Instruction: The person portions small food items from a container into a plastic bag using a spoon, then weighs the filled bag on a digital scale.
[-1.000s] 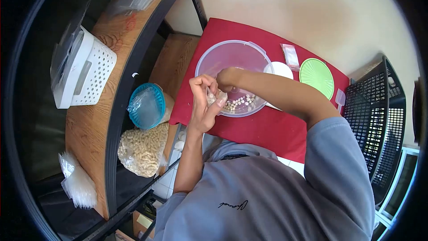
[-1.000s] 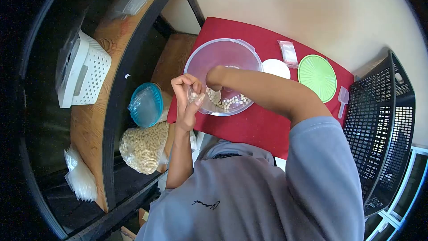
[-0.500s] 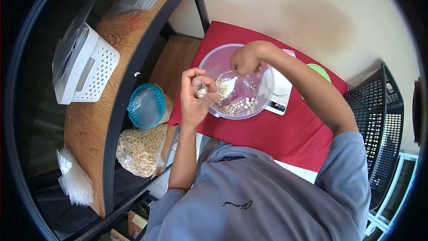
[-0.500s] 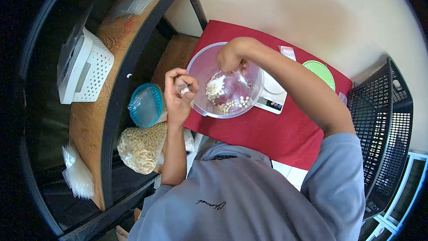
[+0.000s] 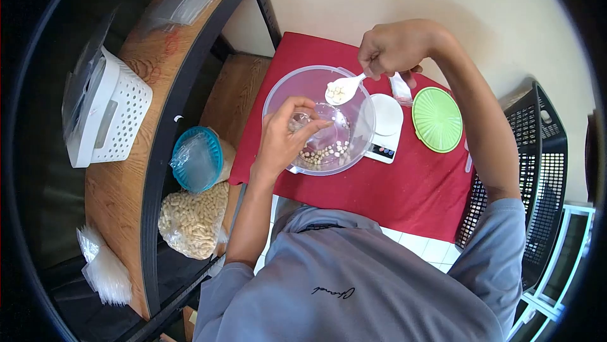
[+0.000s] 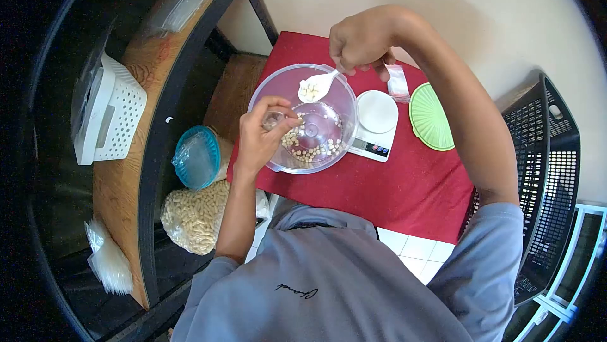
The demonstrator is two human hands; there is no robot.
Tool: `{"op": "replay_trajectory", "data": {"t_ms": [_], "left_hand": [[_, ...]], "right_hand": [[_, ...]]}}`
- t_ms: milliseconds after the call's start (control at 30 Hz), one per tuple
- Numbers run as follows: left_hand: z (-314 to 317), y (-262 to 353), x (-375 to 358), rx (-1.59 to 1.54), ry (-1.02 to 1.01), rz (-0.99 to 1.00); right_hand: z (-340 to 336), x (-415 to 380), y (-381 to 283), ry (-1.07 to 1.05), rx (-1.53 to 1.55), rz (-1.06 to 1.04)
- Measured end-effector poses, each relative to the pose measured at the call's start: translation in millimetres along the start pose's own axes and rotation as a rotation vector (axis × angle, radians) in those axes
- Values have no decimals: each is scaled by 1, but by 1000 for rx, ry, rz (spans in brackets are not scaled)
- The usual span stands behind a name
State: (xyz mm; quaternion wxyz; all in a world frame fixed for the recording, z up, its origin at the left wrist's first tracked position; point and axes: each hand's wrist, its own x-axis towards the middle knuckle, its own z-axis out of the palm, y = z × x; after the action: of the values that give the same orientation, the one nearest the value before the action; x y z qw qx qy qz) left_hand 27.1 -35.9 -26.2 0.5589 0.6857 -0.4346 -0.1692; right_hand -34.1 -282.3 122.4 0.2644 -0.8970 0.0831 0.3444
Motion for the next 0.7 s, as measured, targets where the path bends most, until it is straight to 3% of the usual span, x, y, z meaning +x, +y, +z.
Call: {"op": "replay_trajectory", "data": {"t_ms": [633, 700], "left_hand": [[19, 6, 15, 301, -17, 69], [20, 8, 15, 334, -66, -35]], "right_hand": [[8, 15, -27, -90, -190, 65], [8, 17, -32, -103, -222, 68]]}}
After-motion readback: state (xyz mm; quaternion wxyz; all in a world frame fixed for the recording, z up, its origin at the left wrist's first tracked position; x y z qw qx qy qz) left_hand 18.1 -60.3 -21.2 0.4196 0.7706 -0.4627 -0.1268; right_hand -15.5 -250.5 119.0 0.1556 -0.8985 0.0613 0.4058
